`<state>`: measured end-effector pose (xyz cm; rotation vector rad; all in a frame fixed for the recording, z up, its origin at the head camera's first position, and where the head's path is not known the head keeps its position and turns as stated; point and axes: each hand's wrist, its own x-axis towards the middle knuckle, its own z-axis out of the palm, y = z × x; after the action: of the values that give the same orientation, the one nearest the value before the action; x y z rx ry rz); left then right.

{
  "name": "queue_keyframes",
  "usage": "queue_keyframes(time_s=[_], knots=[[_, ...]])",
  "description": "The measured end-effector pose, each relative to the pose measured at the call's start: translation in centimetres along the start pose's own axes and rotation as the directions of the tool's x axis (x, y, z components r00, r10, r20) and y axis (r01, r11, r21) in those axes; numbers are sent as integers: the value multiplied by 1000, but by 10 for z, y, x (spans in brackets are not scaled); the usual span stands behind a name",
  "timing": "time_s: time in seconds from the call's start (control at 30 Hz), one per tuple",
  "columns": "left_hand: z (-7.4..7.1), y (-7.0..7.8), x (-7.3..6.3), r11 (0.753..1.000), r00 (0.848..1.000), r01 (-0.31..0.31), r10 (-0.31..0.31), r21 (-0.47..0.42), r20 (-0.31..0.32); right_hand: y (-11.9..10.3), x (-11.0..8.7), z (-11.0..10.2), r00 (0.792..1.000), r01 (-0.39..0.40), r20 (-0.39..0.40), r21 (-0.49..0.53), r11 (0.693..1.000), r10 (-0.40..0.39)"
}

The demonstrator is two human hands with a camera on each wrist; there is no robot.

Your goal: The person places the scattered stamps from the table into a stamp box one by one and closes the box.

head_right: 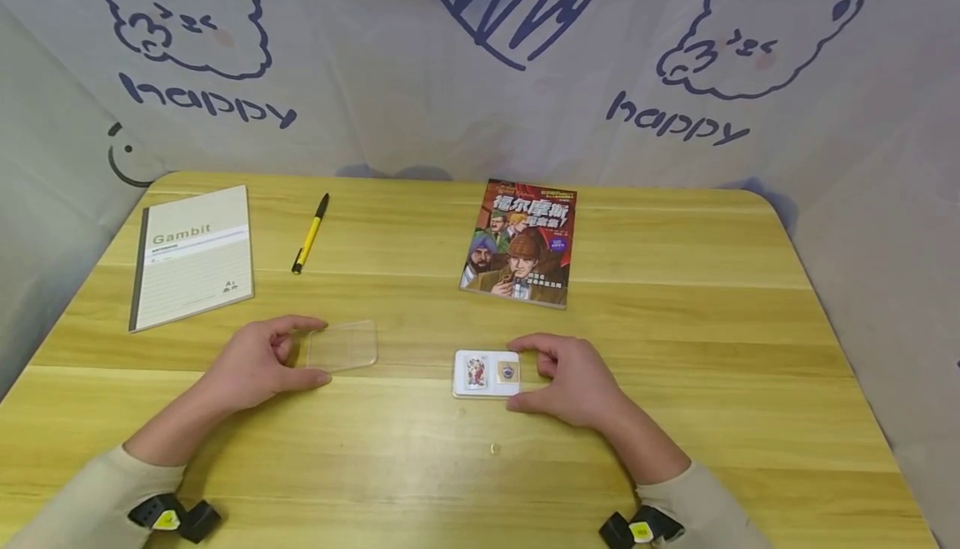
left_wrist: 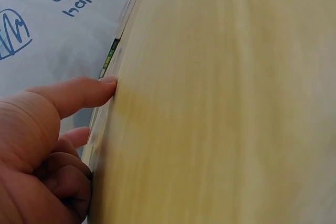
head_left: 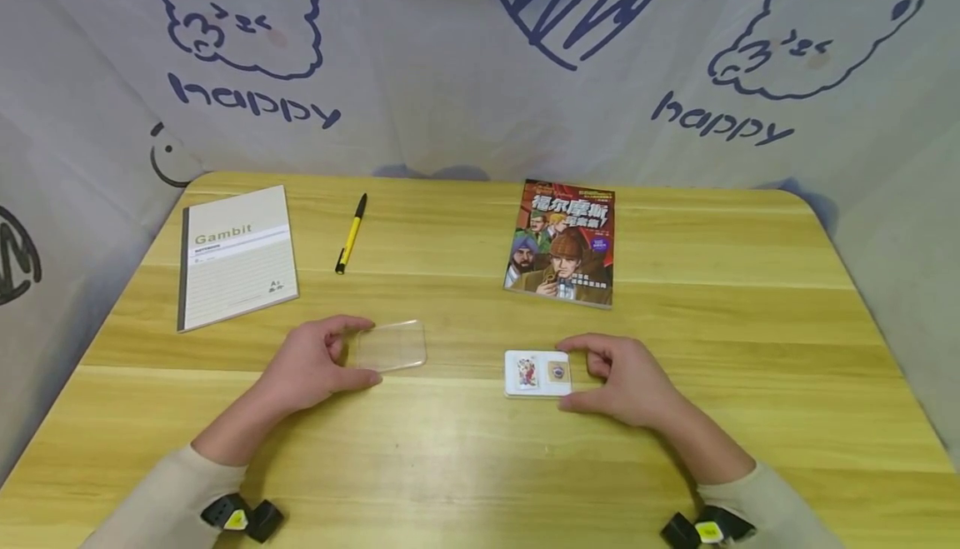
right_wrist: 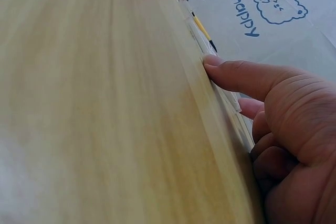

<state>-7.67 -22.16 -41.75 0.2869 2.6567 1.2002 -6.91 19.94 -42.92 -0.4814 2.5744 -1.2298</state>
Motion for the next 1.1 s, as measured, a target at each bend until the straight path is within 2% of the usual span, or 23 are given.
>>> queue_keyframes(time_s=[0.13,0.37,0.6,0.8,1.1], knots=[[1,3,0,1000,1000,-3,3,2,-5,0,0,0,1000,0,0,8,1000,0],[12,10,1,996,999,-41,39,-77,-24,0,1,-1,1000,-3,8,9,1000,3],[36,43,5,984,993,-118,113,-134,-48,0,1,-1,1000,-6,10,3,1000,6],[57,66,12,972,989,-148,148,-181,-11,-1,0,-1,1000,-2,6,5,1000,2],[86,90,23,956,980,-184,197,-229,36,0,0,0,1000,8,-3,8,1000,-8]])
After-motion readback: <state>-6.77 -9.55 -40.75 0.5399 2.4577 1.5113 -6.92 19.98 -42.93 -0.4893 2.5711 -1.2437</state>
